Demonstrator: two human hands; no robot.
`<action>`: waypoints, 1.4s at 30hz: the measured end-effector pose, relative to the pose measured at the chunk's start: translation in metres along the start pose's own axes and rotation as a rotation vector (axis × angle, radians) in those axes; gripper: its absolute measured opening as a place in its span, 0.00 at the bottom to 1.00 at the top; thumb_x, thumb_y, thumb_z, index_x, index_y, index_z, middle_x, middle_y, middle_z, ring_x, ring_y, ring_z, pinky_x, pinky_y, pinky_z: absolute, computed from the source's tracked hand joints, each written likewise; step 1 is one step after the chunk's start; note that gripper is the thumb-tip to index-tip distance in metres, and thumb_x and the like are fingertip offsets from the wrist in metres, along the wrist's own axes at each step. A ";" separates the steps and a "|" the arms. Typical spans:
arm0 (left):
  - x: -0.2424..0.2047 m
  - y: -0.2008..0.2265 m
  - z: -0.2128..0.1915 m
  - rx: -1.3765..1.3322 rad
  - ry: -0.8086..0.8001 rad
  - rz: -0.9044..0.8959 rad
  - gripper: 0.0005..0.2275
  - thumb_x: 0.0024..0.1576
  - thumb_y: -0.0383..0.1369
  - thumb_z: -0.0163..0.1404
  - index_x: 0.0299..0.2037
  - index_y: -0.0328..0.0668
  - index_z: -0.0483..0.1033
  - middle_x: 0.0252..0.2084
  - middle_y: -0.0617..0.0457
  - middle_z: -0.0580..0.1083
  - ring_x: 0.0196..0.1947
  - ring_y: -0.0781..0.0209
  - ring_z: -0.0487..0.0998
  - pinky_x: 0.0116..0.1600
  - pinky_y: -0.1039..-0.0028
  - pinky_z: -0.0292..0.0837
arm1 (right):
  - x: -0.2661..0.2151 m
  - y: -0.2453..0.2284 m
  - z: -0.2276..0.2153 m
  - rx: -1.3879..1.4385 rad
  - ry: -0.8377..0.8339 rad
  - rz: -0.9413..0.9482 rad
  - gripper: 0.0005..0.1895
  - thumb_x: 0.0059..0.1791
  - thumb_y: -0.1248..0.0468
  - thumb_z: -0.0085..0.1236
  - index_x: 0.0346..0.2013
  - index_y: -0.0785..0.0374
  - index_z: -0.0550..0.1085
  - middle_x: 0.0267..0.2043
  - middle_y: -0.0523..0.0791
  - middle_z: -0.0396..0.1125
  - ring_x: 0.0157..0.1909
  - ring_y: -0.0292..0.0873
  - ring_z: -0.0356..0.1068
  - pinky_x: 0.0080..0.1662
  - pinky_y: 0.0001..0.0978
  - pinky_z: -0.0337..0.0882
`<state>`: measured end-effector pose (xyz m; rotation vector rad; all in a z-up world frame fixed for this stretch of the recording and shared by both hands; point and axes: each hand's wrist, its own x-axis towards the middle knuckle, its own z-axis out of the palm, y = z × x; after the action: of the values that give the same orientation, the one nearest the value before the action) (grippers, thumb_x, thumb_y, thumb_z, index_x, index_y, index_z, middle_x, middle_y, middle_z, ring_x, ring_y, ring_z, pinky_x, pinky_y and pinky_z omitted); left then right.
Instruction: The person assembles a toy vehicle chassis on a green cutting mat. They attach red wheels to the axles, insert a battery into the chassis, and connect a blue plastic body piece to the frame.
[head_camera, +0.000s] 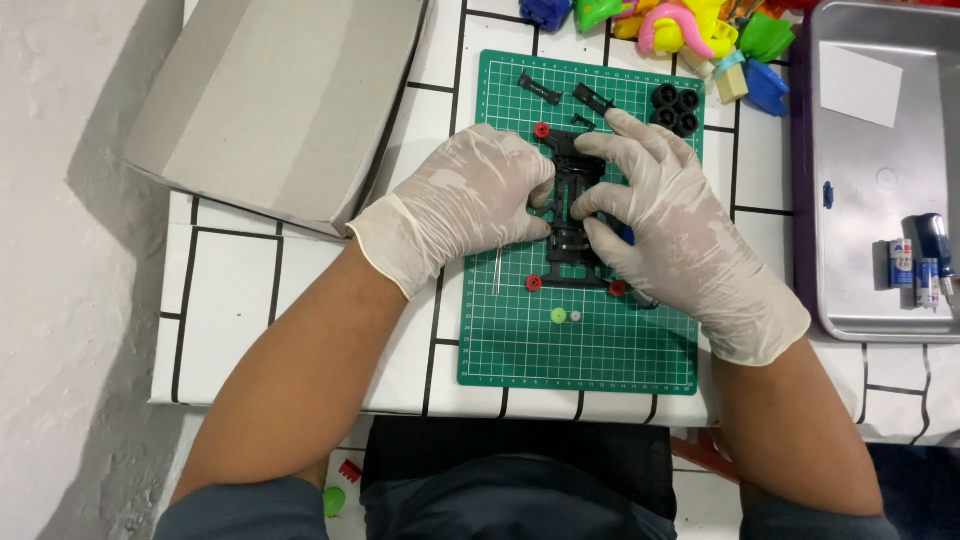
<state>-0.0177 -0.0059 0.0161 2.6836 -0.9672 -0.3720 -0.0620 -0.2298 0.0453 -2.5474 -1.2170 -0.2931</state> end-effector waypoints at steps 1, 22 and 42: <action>-0.002 0.000 -0.002 0.000 -0.001 0.000 0.15 0.53 0.53 0.61 0.35 0.56 0.78 0.38 0.59 0.77 0.44 0.51 0.75 0.46 0.58 0.71 | 0.000 0.000 -0.001 0.001 0.000 0.001 0.05 0.48 0.69 0.63 0.37 0.57 0.76 0.65 0.52 0.64 0.74 0.64 0.57 0.69 0.65 0.59; -0.006 -0.012 -0.016 0.110 0.912 0.330 0.04 0.62 0.32 0.56 0.38 0.43 0.76 0.39 0.55 0.72 0.46 0.51 0.72 0.57 0.59 0.63 | -0.065 -0.044 -0.028 0.004 0.104 0.156 0.06 0.54 0.66 0.59 0.45 0.55 0.71 0.58 0.48 0.67 0.68 0.58 0.63 0.66 0.56 0.62; -0.013 0.028 -0.021 0.125 0.820 0.576 0.06 0.65 0.36 0.54 0.40 0.44 0.79 0.39 0.52 0.74 0.46 0.49 0.75 0.54 0.59 0.67 | -0.109 -0.082 -0.010 0.067 0.230 0.720 0.13 0.51 0.65 0.66 0.48 0.55 0.75 0.47 0.42 0.72 0.53 0.47 0.67 0.59 0.42 0.63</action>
<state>-0.0367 -0.0155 0.0472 2.1383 -1.3853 0.8472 -0.1939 -0.2630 0.0355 -2.6010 -0.1861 -0.3469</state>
